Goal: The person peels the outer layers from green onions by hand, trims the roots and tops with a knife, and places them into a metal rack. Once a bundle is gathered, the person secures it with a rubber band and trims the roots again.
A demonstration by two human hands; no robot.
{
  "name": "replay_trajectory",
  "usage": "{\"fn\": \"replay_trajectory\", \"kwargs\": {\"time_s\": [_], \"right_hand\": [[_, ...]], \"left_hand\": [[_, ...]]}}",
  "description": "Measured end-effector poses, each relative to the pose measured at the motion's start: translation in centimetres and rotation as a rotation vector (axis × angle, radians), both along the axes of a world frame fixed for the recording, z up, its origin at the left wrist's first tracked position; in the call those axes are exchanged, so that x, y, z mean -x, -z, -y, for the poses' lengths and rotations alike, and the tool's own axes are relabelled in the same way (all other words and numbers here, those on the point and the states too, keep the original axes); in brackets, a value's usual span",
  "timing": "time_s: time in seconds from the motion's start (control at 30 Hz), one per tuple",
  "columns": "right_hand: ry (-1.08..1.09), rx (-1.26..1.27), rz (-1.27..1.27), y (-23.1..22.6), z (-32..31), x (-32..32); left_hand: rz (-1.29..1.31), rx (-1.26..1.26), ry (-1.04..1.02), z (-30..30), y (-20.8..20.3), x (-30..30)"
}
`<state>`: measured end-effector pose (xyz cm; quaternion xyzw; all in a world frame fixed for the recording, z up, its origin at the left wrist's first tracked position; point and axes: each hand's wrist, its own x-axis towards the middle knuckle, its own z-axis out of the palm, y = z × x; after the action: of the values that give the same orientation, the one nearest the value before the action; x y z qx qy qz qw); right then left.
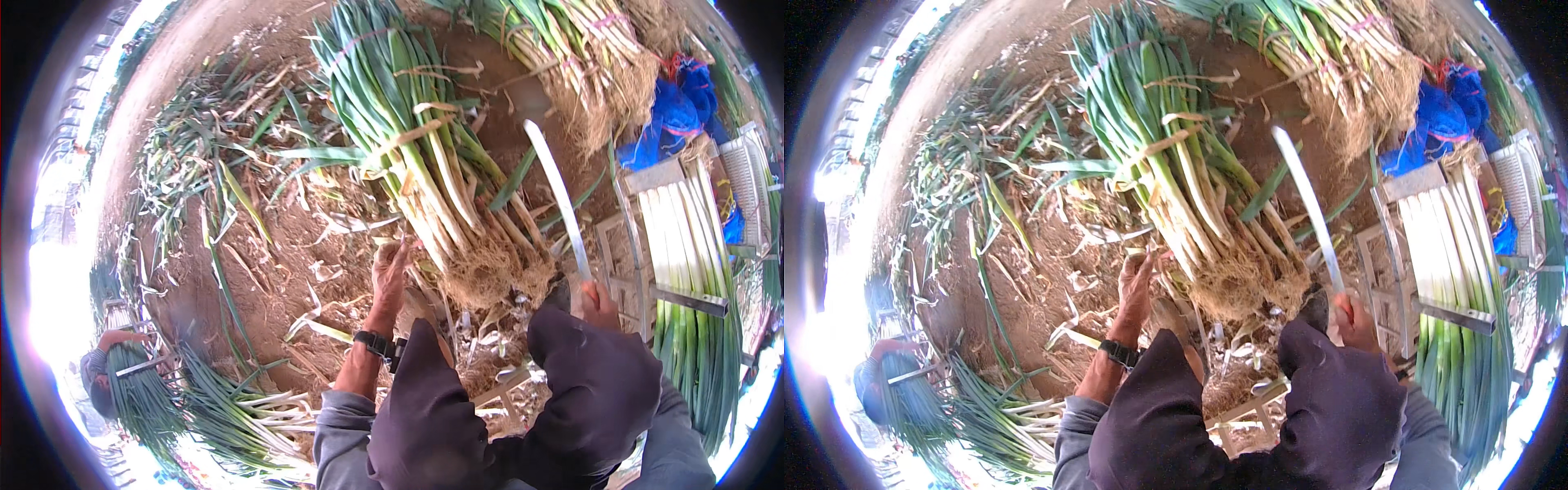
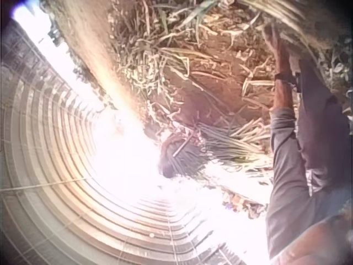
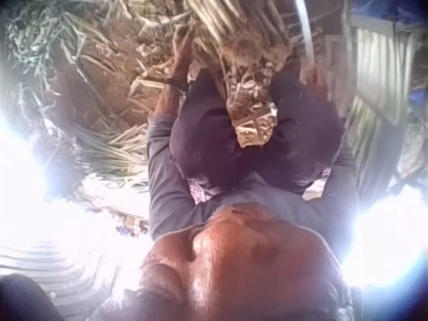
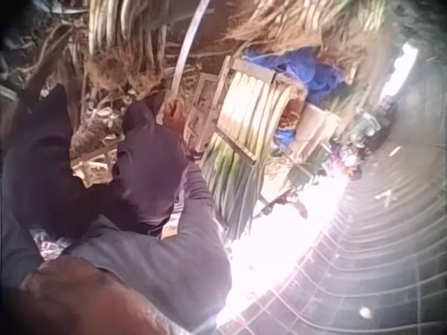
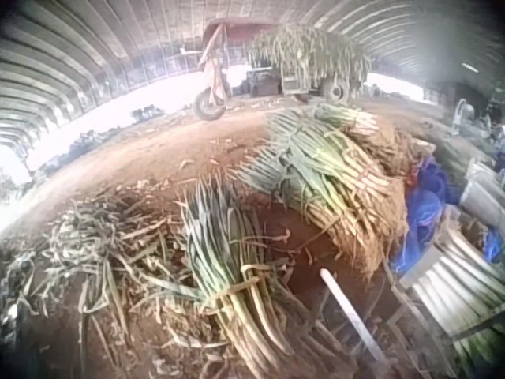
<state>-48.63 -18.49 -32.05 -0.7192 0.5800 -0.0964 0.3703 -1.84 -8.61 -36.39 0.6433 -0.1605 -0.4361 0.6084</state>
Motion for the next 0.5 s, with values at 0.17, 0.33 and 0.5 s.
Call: {"fn": "replay_trajectory", "kwargs": {"time_s": [0.17,0.33,0.5], "right_hand": [[0.278,-0.185,0.116,-2.6,-2.6,-0.5],[0.353,-0.119,-0.154,-10.2,-6.1,-1.0],[0.789,-0.551,0.033,-7.3,-16.7,18.4]], "left_hand": [[-0.135,0.052,-0.079,-0.3,-3.0,0.7],[-0.177,0.227,-0.304,-3.4,-8.7,-4.0],[-0.106,0.441,-0.36,-7.8,-15.9,-7.9]]}}
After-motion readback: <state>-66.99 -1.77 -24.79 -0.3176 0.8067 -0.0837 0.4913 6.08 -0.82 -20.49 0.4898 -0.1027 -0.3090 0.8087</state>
